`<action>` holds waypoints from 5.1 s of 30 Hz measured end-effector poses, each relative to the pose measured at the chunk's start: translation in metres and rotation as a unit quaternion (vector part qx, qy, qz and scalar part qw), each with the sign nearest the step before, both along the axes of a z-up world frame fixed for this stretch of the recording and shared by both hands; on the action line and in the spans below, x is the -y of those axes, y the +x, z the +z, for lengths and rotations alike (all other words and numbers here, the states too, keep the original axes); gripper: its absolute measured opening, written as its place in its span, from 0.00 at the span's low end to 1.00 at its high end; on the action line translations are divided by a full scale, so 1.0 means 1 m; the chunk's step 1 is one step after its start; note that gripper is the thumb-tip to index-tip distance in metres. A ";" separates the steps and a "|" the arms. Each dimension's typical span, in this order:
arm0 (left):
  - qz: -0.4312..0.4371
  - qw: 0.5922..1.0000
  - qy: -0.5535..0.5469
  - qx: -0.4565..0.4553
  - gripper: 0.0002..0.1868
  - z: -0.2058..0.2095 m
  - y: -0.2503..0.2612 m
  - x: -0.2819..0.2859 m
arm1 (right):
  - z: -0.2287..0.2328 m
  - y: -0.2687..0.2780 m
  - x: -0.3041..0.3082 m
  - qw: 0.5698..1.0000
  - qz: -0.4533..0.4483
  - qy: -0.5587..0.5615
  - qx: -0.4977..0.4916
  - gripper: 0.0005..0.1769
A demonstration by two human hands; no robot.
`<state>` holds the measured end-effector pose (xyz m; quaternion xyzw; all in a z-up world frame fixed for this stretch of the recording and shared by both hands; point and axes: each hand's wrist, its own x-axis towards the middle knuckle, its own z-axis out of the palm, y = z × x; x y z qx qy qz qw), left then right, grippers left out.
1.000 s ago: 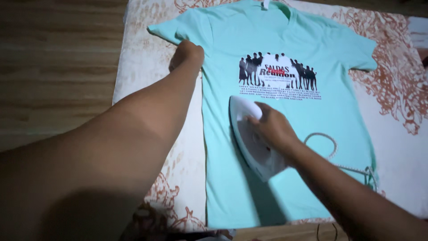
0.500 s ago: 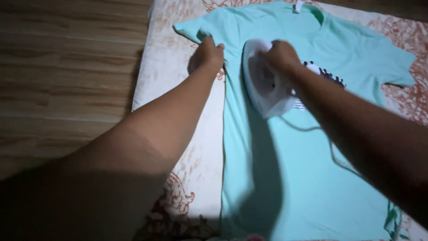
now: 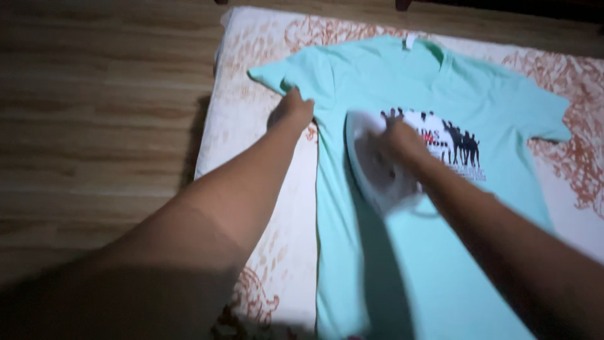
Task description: The person irons a light blue t-shirt on a patterned bedsheet. They smooth the shirt, then use a white iron to press the sleeves, collar, and main body of the garment.
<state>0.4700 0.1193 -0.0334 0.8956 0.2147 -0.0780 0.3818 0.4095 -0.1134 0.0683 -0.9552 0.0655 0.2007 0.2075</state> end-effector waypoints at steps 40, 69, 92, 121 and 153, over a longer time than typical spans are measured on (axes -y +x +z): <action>-0.023 0.997 -0.055 0.056 0.26 -0.045 0.029 -0.007 | -0.135 0.284 0.011 0.973 0.190 0.005 0.131 0.39; -0.041 0.998 -0.026 0.044 0.30 -0.055 0.036 -0.009 | -0.112 0.369 -0.034 0.962 0.216 -0.056 0.156 0.32; -0.016 0.999 -0.028 0.002 0.28 -0.030 0.023 0.000 | -0.057 0.251 0.091 0.968 0.155 -0.060 0.189 0.30; -0.025 0.995 -0.086 0.049 0.20 -0.051 0.032 -0.006 | -0.006 0.131 0.216 0.993 -0.051 0.033 0.100 0.32; -0.020 0.999 -0.026 0.039 0.21 -0.041 0.030 -0.001 | -0.044 0.052 0.241 0.989 0.040 0.116 0.081 0.27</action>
